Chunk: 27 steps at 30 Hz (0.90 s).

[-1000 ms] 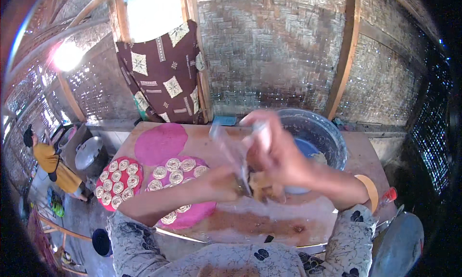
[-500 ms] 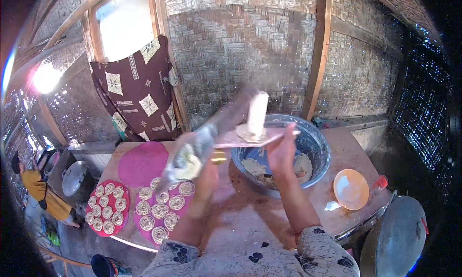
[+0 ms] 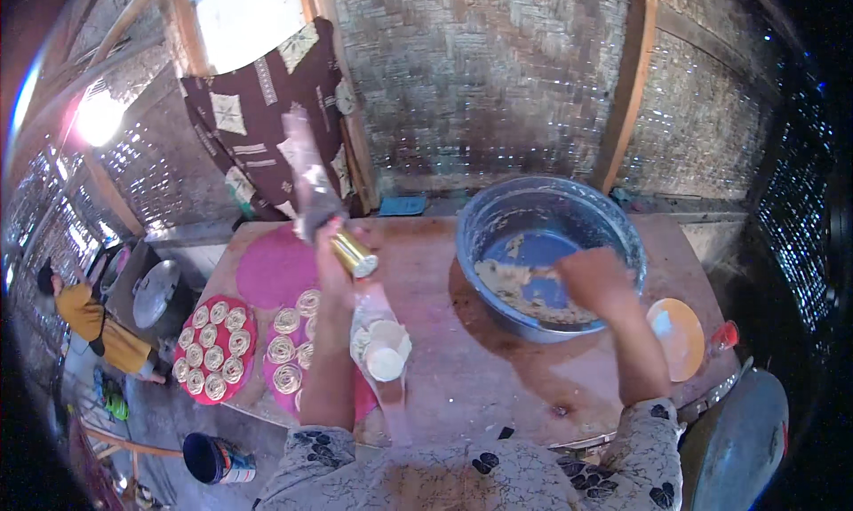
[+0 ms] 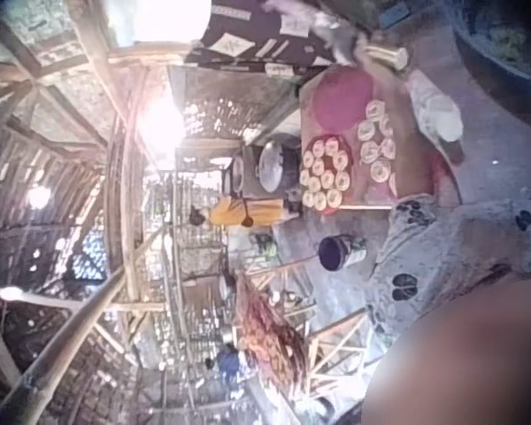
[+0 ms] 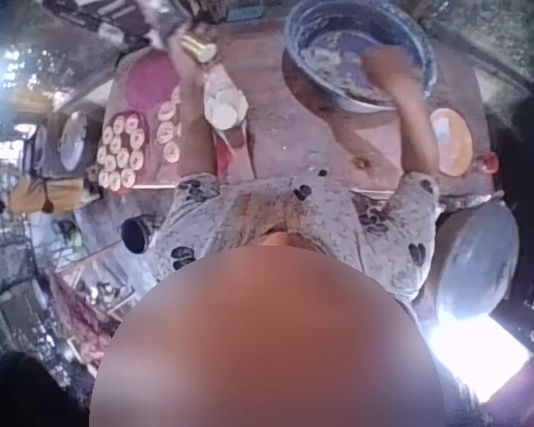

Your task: The person pipes swirls of dough onto pink and red circular mats using a manual piping tool, refilling the tool with dough from a large metal bowl by hand.

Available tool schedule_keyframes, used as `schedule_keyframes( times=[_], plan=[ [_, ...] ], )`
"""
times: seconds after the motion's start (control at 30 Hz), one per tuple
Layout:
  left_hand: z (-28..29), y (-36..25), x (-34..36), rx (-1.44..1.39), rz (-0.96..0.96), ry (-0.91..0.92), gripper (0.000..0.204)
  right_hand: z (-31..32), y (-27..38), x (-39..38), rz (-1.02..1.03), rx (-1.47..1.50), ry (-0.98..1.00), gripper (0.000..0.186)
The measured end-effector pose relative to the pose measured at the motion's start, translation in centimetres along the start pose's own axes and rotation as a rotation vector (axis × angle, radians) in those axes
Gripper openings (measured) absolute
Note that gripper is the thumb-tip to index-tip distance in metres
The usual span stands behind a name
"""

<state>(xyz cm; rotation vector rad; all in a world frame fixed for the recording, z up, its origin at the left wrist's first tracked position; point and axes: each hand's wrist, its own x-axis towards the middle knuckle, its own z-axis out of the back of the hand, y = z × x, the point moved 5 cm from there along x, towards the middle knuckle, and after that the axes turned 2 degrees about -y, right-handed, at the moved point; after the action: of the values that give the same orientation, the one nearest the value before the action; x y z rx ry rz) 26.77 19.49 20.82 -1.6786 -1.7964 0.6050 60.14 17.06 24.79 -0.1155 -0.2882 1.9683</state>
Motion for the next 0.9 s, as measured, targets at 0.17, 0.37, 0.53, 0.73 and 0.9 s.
schedule_keyframes(
  times=[0.17,0.37,0.53,0.73,0.9],
  plan=[
    [-1.1,6.7,-1.1,-0.402,0.458,0.276,0.038,6.4,2.3,-2.6,0.535,0.618,-0.033,0.042],
    [-4.8,10.8,-2.3,-0.322,0.590,0.315,0.037,2.5,7.8,-1.0,0.725,0.605,0.030,0.045],
    [-3.6,10.4,-3.3,-0.435,0.627,0.271,0.038,0.6,6.8,-2.5,0.654,0.660,0.123,0.045],
    [1.0,7.7,-3.2,-0.406,0.433,0.139,0.038,-3.1,7.0,-5.6,0.511,0.855,0.145,0.046],
    [4.2,6.2,-3.7,-0.253,0.308,0.036,0.038,-4.4,8.6,-7.5,0.550,0.892,-0.111,0.045]
  ],
)
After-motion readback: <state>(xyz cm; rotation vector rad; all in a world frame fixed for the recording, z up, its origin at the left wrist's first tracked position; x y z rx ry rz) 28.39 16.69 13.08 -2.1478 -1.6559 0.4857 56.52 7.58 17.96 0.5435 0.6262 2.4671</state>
